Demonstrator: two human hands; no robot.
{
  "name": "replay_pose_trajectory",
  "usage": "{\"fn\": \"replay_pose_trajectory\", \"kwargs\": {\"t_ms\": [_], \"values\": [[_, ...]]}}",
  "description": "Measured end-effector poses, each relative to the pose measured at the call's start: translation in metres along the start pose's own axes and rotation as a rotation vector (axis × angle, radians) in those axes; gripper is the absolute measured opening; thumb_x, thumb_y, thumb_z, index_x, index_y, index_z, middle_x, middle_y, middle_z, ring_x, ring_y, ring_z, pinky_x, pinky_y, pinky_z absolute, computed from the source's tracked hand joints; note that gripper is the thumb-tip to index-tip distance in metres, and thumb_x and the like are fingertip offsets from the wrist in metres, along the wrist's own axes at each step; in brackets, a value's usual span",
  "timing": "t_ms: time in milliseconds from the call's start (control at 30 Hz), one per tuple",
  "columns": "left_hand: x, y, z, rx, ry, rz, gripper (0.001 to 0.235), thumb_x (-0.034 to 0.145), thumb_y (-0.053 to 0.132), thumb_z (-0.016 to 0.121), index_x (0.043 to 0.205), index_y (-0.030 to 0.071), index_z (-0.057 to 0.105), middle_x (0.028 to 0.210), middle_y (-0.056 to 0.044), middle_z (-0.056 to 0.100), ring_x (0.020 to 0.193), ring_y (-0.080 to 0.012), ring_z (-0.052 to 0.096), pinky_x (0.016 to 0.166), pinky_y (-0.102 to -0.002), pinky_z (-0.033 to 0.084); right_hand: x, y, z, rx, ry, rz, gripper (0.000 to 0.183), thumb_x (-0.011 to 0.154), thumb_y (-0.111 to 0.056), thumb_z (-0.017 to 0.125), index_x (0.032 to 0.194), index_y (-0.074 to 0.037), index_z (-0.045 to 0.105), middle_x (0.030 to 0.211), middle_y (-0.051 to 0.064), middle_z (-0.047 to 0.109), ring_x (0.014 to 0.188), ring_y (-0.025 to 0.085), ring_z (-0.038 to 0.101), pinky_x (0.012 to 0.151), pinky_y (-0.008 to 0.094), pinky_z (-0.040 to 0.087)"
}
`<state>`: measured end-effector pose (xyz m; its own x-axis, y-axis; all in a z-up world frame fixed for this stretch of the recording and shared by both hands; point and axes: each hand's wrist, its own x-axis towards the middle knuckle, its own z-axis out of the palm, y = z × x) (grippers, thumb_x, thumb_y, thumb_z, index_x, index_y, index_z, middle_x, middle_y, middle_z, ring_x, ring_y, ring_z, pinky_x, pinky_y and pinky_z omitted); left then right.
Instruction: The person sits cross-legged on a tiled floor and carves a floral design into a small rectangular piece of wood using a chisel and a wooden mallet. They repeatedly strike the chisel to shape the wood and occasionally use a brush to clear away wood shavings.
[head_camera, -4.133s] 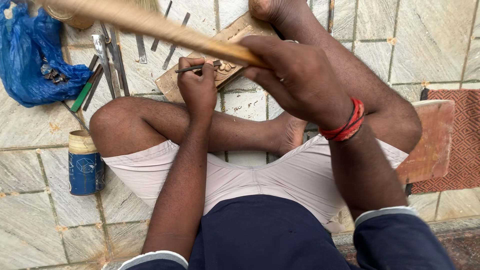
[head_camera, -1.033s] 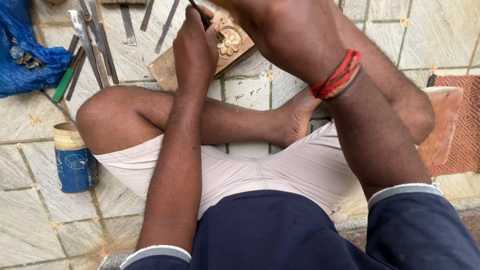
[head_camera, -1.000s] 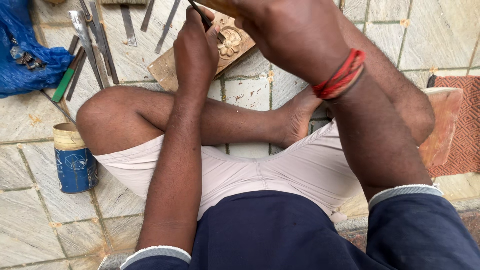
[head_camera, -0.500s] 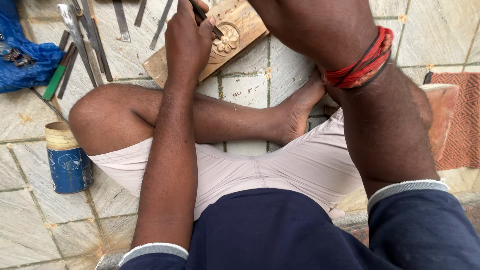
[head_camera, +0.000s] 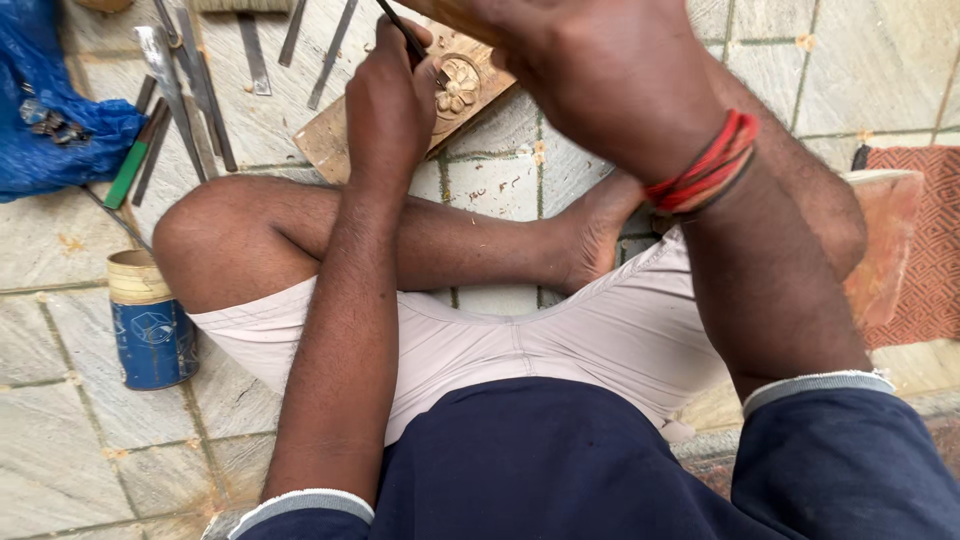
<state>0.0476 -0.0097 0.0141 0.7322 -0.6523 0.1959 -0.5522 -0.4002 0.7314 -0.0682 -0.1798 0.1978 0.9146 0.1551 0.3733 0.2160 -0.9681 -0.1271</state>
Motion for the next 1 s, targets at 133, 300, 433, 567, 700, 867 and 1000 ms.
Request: {"fn": "replay_pose_trajectory", "kwargs": {"t_ms": [133, 300, 433, 567, 700, 867, 1000], "values": [[-0.01, 0.011, -0.012, -0.187, -0.134, -0.062, 0.012, 0.106, 0.013, 0.07, 0.115, 0.007, 0.065, 0.103, -0.01, 0.079, 0.092, -0.0162, 0.08, 0.075, -0.029, 0.066, -0.03, 0.011, -0.009, 0.223, 0.047, 0.078, 0.019, 0.112, -0.014, 0.072, 0.128, -0.007, 0.066, 0.096, 0.01, 0.071, 0.083, 0.023, 0.069, 0.072, 0.034, 0.055], [0.009, 0.003, -0.024, -0.21, -0.033, -0.129, 0.019, 0.106, 0.016, 0.072, 0.12, 0.007, 0.063, 0.101, -0.009, 0.079, 0.09, -0.0141, 0.081, 0.073, -0.028, 0.068, -0.072, 0.013, 0.0, 0.708, 0.008, 0.586, 0.031, 0.111, -0.016, 0.069, 0.139, -0.002, 0.065, 0.09, 0.007, 0.07, 0.072, 0.009, 0.064, 0.063, 0.024, 0.051], [0.035, -0.005, -0.017, -0.081, -0.257, -0.115, 0.021, 0.103, 0.016, 0.071, 0.119, 0.006, 0.063, 0.093, -0.009, 0.076, 0.081, -0.0156, 0.077, 0.065, -0.03, 0.064, -0.081, 0.019, 0.014, 0.758, 0.061, 0.644, 0.034, 0.117, -0.02, 0.073, 0.145, -0.002, 0.064, 0.09, 0.006, 0.072, 0.073, 0.006, 0.065, 0.063, 0.021, 0.053], [0.038, -0.012, -0.015, 0.041, -0.298, 0.011, 0.018, 0.104, 0.017, 0.073, 0.111, 0.003, 0.064, 0.087, -0.01, 0.074, 0.078, -0.0177, 0.075, 0.065, -0.034, 0.061, -0.089, 0.025, 0.024, 0.742, 0.107, 0.658, 0.04, 0.11, -0.02, 0.075, 0.143, 0.0, 0.063, 0.104, 0.008, 0.075, 0.077, 0.007, 0.064, 0.067, 0.022, 0.055], [0.034, -0.018, -0.012, 0.072, -0.254, 0.102, 0.012, 0.105, 0.013, 0.072, 0.103, 0.003, 0.067, 0.085, -0.011, 0.072, 0.077, -0.0212, 0.074, 0.067, -0.038, 0.06, -0.085, 0.024, 0.026, 0.748, 0.127, 0.526, 0.042, 0.11, -0.014, 0.076, 0.145, 0.004, 0.06, 0.117, 0.013, 0.075, 0.091, 0.01, 0.07, 0.077, 0.023, 0.06], [0.033, -0.019, -0.004, 0.084, -0.217, 0.118, 0.013, 0.104, 0.014, 0.073, 0.102, 0.003, 0.068, 0.082, -0.011, 0.071, 0.074, -0.0215, 0.073, 0.064, -0.037, 0.059, -0.075, 0.019, 0.021, 0.832, 0.095, 0.829, 0.037, 0.099, -0.019, 0.078, 0.13, -0.002, 0.067, 0.089, 0.003, 0.072, 0.064, 0.005, 0.06, 0.055, 0.021, 0.05], [0.033, -0.021, 0.0, 0.112, -0.226, 0.091, 0.013, 0.104, 0.016, 0.074, 0.099, 0.005, 0.071, 0.079, -0.01, 0.071, 0.069, -0.0207, 0.072, 0.061, -0.036, 0.058, -0.08, 0.02, 0.022, 0.77, 0.135, 0.707, 0.022, 0.112, -0.014, 0.079, 0.126, 0.001, 0.07, 0.091, 0.006, 0.072, 0.067, 0.007, 0.059, 0.058, 0.021, 0.048]]}}
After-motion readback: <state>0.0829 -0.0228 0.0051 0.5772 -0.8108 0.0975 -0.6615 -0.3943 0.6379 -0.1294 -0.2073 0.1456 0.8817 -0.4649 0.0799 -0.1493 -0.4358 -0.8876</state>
